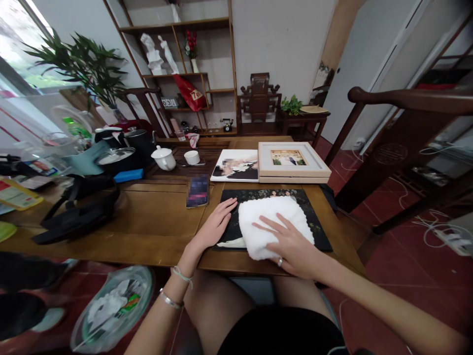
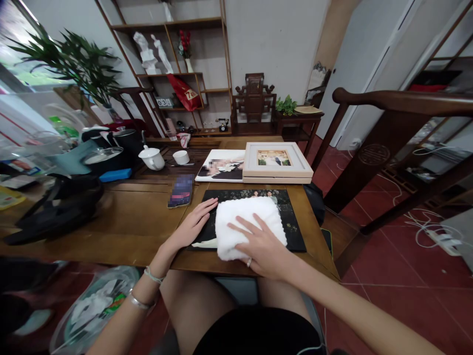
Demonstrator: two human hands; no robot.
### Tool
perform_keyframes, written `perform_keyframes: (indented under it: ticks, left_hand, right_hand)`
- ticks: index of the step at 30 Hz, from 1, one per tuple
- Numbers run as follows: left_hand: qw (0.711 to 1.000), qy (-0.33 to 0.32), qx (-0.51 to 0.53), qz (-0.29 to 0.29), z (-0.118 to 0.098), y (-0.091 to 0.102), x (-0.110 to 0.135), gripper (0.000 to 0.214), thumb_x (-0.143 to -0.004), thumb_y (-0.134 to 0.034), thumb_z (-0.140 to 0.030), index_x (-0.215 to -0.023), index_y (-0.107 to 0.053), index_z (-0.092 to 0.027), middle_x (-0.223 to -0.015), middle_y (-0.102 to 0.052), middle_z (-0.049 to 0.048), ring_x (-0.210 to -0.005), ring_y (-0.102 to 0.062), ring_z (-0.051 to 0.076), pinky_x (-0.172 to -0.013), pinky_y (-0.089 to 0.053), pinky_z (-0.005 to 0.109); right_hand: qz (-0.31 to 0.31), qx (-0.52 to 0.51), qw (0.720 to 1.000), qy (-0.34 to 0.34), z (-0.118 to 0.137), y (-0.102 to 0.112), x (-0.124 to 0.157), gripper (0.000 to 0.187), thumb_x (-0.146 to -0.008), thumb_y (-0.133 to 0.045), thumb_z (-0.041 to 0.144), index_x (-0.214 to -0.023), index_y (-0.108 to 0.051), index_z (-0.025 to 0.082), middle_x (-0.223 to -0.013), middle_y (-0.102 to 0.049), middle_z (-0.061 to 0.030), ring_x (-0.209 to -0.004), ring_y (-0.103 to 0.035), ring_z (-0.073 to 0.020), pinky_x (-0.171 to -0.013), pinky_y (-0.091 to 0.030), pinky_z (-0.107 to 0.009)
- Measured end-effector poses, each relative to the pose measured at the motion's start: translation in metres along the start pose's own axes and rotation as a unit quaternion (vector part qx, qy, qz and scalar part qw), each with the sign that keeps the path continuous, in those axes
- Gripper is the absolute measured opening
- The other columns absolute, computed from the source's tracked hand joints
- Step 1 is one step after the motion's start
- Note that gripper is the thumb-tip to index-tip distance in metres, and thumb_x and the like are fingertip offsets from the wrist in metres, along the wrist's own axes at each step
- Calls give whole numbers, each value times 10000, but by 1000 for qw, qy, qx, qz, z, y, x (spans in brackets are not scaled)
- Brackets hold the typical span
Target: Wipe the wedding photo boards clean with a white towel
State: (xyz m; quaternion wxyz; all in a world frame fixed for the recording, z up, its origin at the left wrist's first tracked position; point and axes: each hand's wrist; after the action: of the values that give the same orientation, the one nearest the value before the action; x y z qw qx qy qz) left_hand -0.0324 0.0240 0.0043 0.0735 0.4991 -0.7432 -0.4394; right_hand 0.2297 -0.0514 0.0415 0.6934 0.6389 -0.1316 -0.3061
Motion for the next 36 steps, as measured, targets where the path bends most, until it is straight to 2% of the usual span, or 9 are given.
perform_keyframes:
  ticks: [3, 9, 13, 17, 20, 23, 30, 33, 36]
  left_hand:
    - [1000, -3, 2, 0, 0, 1, 0, 414, -976, -309, -294, -1353, -462, -215, -1458, -417, 67, -1366, -342, 197, -1161, -245, 461]
    - [1000, -8, 7, -6, 1, 0, 0, 413, -974, -318, -296, -1357, -459, -233, -1459, -418, 53, -1365, -347, 196, -1165, -238, 454]
    - [1000, -7, 4, -4, 0, 0, 0, 414, -974, -316, -284, -1360, -454, -224, -1462, -411, 59, -1367, -340, 192, -1165, -236, 455]
    - [1000, -6, 2, -8, 0, 0, 0, 411, -973, -314, -282, -1345, -472, -208, -1452, -422, 74, -1363, -346, 196, -1159, -252, 456]
    - [1000, -2, 6, -12, 0, 0, 1, 392, -971, -324, -290, -1306, -513, -219, -1444, -434, 69, -1357, -358, 205, -1151, -272, 458]
    - [1000, 4, 9, -12, 0, 0, 1, 394, -968, -333, -294, -1316, -505, -229, -1445, -435, 62, -1355, -363, 210, -1152, -267, 467]
    - [1000, -4, 11, -7, 1, 0, 1, 409, -971, -323, -275, -1353, -463, -230, -1458, -419, 56, -1367, -343, 189, -1163, -241, 459]
    - [1000, -8, 4, -11, 1, -1, 0, 409, -971, -321, -270, -1351, -465, -216, -1456, -420, 66, -1365, -343, 184, -1164, -245, 449]
    - [1000, -11, 2, -13, 1, -2, 0, 409, -971, -319, -265, -1351, -463, -218, -1458, -417, 66, -1367, -340, 186, -1163, -247, 454]
  right_hand:
    - [-2, -1, 1000, -7, -30, 4, -3, 233, -881, -485, 212, -1052, -643, 200, -1440, -417, -128, -1393, -232, -248, -1115, -176, -547]
    - [-44, 51, 992, -108, -99, 10, 8, 300, -934, -408, 269, -1115, -624, 166, -1301, -556, -169, -1354, -320, -286, -1079, -249, -564]
    - [-34, 53, 991, -115, -77, 9, 6, 271, -914, -451, 262, -1070, -649, 164, -1349, -508, -186, -1364, -289, -315, -1068, -238, -590]
    - [5, -4, 1000, -25, -25, 5, -9, 243, -845, -520, 181, -1047, -654, 197, -1461, -383, -131, -1392, -222, -294, -1095, -171, -588]
    - [25, -36, 999, 29, -9, 4, -21, 250, -829, -530, 166, -1046, -648, 200, -1459, -389, -125, -1395, -223, -262, -1110, -158, -560]
    - [19, -26, 999, 10, -27, 5, -23, 244, -875, -497, 216, -1069, -642, 189, -1396, -467, -159, -1383, -259, -244, -1109, -189, -531]
    - [-46, 78, 985, -148, -100, 7, 7, 339, -937, -380, 280, -1159, -599, 147, -1335, -512, -205, -1343, -335, -304, -1050, -290, -547]
    - [-53, 100, 973, -200, -96, 4, 9, 344, -934, -388, 284, -1165, -599, 141, -1322, -522, -213, -1347, -324, -318, -1032, -301, -560]
    - [-40, 96, 976, -191, -64, 0, -3, 309, -921, -421, 267, -1136, -625, 179, -1308, -548, -182, -1359, -298, -317, -1044, -254, -591]
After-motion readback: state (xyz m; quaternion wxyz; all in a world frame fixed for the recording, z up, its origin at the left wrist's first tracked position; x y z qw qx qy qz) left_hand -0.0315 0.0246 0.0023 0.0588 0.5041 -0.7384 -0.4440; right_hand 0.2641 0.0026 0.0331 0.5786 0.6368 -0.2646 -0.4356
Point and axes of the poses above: each hand's wrist, its own x-axis away from the middle knuckle, its own y-axis out of the back of the hand, z = x × y
